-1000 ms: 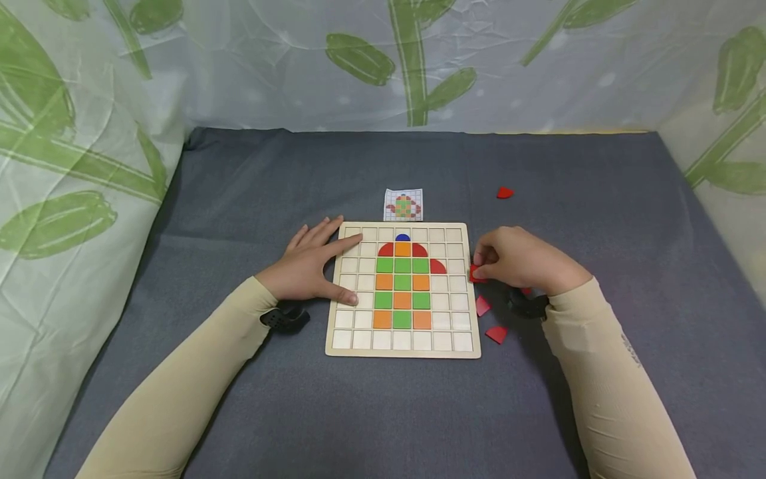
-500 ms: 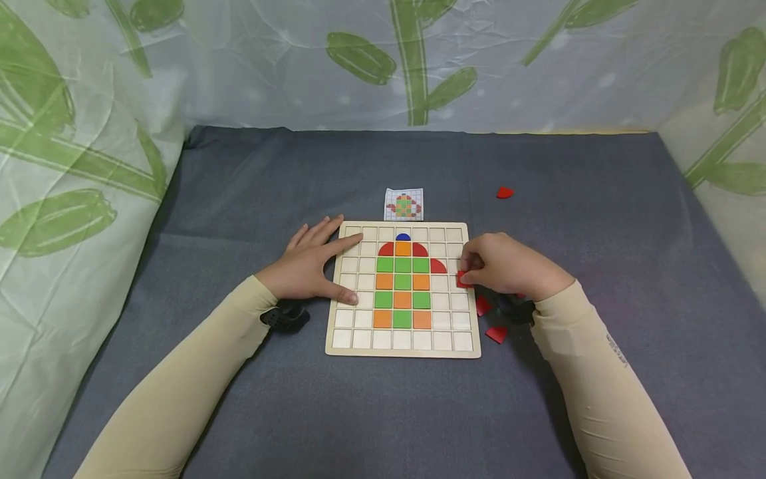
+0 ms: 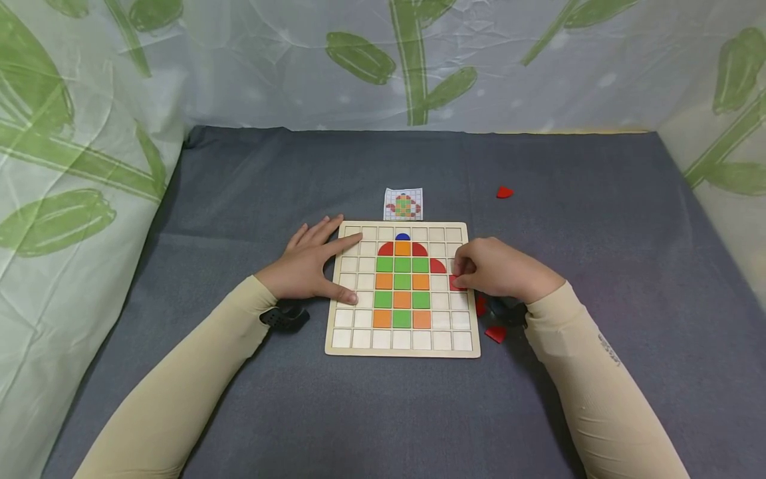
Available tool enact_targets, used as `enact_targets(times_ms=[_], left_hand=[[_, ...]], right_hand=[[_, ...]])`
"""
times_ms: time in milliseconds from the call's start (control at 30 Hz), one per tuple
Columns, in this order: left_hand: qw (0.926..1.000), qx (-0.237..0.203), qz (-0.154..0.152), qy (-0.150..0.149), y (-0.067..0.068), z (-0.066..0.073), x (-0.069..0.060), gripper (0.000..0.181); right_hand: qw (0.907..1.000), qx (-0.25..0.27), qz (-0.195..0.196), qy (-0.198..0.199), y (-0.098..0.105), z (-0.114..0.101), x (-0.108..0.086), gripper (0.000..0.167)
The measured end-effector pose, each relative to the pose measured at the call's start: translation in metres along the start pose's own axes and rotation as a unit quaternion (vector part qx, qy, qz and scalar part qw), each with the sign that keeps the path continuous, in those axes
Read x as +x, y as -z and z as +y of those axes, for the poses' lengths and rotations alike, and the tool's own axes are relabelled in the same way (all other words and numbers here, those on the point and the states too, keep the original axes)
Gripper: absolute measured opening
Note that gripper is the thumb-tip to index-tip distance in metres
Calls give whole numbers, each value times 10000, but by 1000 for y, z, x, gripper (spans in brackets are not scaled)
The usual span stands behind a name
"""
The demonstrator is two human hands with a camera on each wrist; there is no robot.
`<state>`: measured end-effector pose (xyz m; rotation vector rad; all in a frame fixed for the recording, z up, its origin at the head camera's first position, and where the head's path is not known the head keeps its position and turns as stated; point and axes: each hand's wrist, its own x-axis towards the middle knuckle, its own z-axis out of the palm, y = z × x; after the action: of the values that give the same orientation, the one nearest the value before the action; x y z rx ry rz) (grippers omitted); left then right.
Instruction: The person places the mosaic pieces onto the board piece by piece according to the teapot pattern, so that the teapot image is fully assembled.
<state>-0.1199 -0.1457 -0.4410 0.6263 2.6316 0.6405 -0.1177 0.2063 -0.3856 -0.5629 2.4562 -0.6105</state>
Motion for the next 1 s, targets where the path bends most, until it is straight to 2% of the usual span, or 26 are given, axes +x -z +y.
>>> enact_targets(times_ms=[467, 633, 800, 1000], left_hand=[[10000, 13, -3, 52, 1, -4, -5, 117], [10000, 71, -12, 20, 0, -3, -3, 116], [10000, 73, -1, -19, -1, -1, -1, 117], [10000, 59, -14, 9, 1, -1, -1, 117]], right_hand=[[9998, -183, 76, -34, -2, -4, 4, 6], [9997, -232, 28, -68, 4, -1, -5, 11], [9989, -385, -69, -240, 9, 12, -18, 20], [9991, -140, -359, -198, 2, 19, -29, 27]])
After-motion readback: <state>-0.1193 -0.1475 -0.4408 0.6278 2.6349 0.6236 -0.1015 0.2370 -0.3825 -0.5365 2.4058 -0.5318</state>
